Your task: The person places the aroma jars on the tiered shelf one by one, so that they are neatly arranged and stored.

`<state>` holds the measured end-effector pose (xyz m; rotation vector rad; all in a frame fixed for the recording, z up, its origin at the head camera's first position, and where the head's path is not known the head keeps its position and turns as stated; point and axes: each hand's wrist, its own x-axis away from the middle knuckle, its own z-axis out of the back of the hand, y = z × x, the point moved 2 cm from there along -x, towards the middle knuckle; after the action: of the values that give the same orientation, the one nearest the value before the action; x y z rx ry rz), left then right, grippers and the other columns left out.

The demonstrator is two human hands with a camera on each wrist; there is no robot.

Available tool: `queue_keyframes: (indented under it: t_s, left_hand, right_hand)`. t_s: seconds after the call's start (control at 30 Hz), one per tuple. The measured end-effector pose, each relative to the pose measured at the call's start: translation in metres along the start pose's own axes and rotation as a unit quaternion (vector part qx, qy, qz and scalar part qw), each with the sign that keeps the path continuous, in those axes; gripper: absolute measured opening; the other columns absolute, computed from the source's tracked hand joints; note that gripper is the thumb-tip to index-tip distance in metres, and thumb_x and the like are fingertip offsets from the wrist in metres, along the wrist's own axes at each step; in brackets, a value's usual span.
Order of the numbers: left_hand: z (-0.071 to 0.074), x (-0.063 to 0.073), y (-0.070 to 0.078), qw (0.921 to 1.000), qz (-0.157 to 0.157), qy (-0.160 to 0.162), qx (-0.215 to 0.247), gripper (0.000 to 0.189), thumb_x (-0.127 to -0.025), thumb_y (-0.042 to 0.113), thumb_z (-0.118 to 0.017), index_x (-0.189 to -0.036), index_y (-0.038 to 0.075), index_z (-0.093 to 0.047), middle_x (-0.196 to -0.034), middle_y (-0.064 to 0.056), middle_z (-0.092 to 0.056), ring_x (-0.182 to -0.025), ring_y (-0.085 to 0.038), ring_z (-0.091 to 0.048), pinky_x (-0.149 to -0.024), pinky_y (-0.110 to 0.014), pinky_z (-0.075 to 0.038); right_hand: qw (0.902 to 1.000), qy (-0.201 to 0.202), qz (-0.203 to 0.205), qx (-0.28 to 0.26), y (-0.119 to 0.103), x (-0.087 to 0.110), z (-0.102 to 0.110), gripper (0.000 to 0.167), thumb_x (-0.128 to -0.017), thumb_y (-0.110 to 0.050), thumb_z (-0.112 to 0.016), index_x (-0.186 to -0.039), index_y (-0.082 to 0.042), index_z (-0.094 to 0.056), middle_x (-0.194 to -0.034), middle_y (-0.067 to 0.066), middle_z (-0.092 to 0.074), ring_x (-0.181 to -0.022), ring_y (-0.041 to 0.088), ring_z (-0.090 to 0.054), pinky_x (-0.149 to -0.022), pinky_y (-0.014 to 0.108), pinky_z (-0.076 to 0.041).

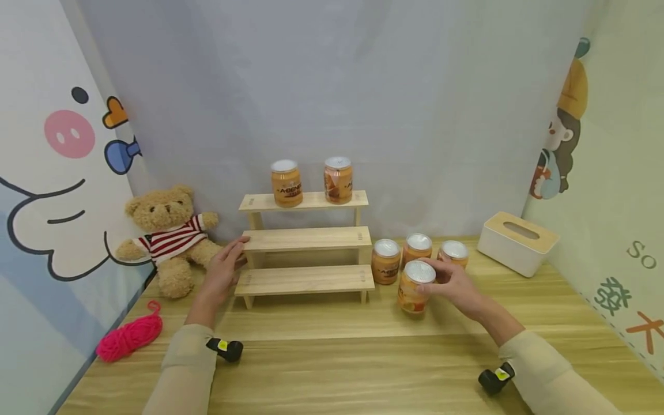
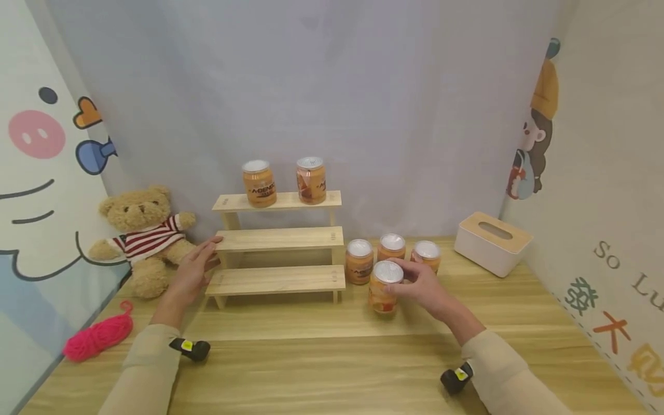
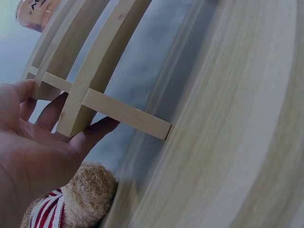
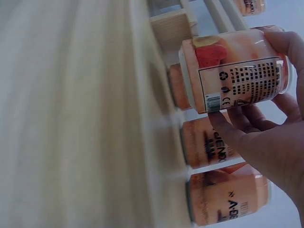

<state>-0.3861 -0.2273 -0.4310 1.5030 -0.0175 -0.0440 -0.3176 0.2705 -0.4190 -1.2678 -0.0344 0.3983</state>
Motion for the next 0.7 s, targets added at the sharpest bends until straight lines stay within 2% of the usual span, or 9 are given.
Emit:
queue_keyframes:
  t_s: [0.07,0.13,0.23,0.33,0.5,0.63,0.7]
  left_hand:
    - [0.0,0.0,0.0,1.0,-0.001,-0.002,0.002,0.056,-0.105,0.05,-0.042,-0.154,0.022,-0.042,-0.162,-0.008,-0.028,-0.144,-0.033,-0.034,-0.08,-0.031,-0.045]
    - [0.001,-0.001,0.0,1.0,-0.002,-0.002,0.003,0.057,-0.105,0.05,-0.042,-0.154,0.022,-0.042,-0.162,-0.008,-0.028,-0.144,-0.033,-0.034,-0.078,-0.028,-0.046]
    - [0.001,-0.001,0.0,1.0,-0.004,-0.001,0.006,0.058,-0.105,0.051,-0.043,-0.155,0.021,-0.041,-0.162,-0.01,-0.028,-0.144,-0.033,-0.034,-0.089,-0.038,-0.047]
    - [0.0,-0.001,0.0,1.0,-0.005,0.001,0.004,0.058,-0.105,0.052,-0.043,-0.155,0.022,-0.041,-0.161,-0.011,-0.028,-0.144,-0.033,-0.034,-0.098,-0.049,-0.041]
    - [0.0,0.0,0.001,1.0,-0.005,-0.002,-0.003,0.059,-0.105,0.052,-0.042,-0.155,0.022,-0.04,-0.162,-0.009,-0.028,-0.144,-0.033,-0.034,-0.094,-0.044,-0.044]
    - [0.0,0.001,0.001,1.0,-0.004,-0.003,-0.002,0.058,-0.105,0.051,-0.041,-0.155,0.022,-0.04,-0.162,-0.009,-0.028,-0.144,-0.032,-0.034,-0.091,-0.04,-0.046]
    - [0.0,0.0,0.001,1.0,-0.004,-0.004,-0.002,0.057,-0.105,0.051,-0.041,-0.155,0.022,-0.041,-0.161,-0.01,-0.028,-0.144,-0.032,-0.035,-0.085,-0.035,-0.047]
  right_hand:
    - [1.0,0.002,0.004,-0.003,-0.006,-0.003,0.0,0.061,-0.088,-0.005,-0.076,-0.142,0.008,-0.05,-0.131,0.021,-0.056,-0.108,0.012,-0.061,-0.087,0.027,-0.05]
    - [1.0,0.001,0.006,-0.003,-0.013,-0.007,-0.001,0.062,-0.088,-0.006,-0.076,-0.143,0.007,-0.049,-0.13,0.02,-0.058,-0.108,0.013,-0.062,-0.086,0.029,-0.051]
    - [1.0,0.0,0.01,0.001,-0.023,-0.014,-0.003,0.063,-0.088,-0.008,-0.077,-0.143,0.007,-0.049,-0.132,0.019,-0.058,-0.11,0.014,-0.062,-0.087,0.029,-0.051]
    - [1.0,-0.001,0.009,0.0,-0.032,-0.021,-0.006,0.064,-0.088,-0.009,-0.077,-0.143,0.008,-0.049,-0.13,0.02,-0.06,-0.108,0.014,-0.062,-0.087,0.028,-0.051]
    - [0.9997,-0.011,0.014,-0.018,-0.049,-0.035,-0.015,0.061,-0.088,-0.009,-0.076,-0.143,0.004,-0.051,-0.126,0.017,-0.061,-0.107,0.019,-0.062,-0.084,0.03,-0.052]
    - [0.9995,-0.015,0.015,-0.023,-0.063,-0.049,-0.025,0.061,-0.088,-0.012,-0.078,-0.143,-0.002,-0.054,-0.133,0.015,-0.06,-0.117,0.023,-0.059,-0.09,0.032,-0.049]
    - [0.9994,-0.017,0.014,-0.026,-0.068,-0.056,-0.03,0.061,-0.087,-0.014,-0.078,-0.143,-0.005,-0.055,-0.135,0.015,-0.06,-0.12,0.025,-0.057,-0.094,0.033,-0.047]
